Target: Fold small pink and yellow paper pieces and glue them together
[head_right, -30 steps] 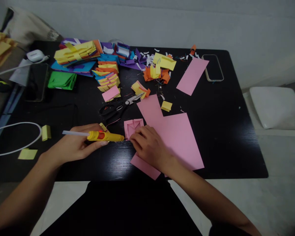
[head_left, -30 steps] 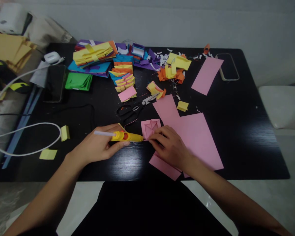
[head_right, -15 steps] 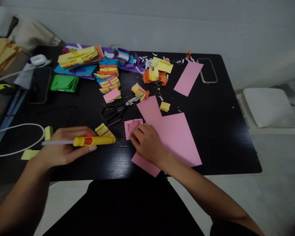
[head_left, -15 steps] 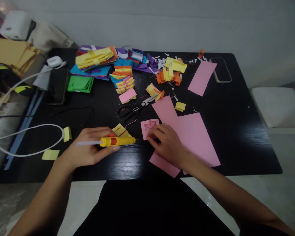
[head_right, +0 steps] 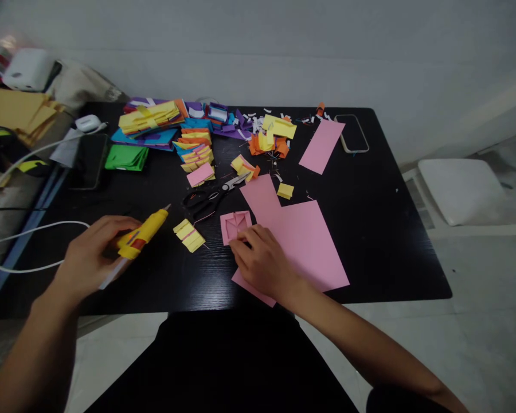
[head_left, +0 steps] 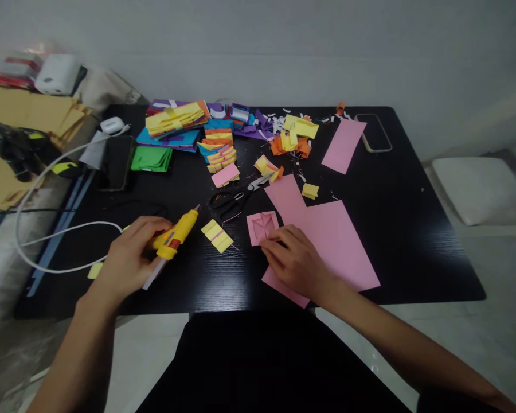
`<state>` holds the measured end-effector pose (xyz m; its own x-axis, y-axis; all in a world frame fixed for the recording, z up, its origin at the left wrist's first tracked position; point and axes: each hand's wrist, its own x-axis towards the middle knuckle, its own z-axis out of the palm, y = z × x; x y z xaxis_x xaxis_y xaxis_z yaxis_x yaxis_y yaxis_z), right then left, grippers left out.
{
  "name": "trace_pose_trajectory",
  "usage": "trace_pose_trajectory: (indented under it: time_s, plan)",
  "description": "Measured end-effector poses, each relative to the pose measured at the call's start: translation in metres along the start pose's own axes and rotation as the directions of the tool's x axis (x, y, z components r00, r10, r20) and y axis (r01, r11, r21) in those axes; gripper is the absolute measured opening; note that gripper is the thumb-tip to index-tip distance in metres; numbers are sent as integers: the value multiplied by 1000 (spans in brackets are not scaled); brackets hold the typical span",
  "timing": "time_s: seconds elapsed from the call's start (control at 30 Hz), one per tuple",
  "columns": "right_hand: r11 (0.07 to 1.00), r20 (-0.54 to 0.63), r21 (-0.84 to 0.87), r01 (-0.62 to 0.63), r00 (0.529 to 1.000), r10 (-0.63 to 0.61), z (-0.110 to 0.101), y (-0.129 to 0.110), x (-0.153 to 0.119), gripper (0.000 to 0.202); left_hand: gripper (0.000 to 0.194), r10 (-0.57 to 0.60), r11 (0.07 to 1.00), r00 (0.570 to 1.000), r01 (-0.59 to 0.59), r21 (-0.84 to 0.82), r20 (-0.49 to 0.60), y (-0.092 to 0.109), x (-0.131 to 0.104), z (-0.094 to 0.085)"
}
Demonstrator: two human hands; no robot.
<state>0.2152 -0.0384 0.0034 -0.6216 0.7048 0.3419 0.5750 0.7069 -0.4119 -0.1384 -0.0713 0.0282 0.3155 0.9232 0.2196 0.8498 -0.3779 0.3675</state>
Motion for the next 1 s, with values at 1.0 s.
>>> trace_pose_trajectory:
  time_s: [1.0]
  plan:
    - [944, -161, 287, -162, 963, 215, -30, 14, -9, 13, 25, -174, 979, 983, 180, 93, -67, -10, 10, 13]
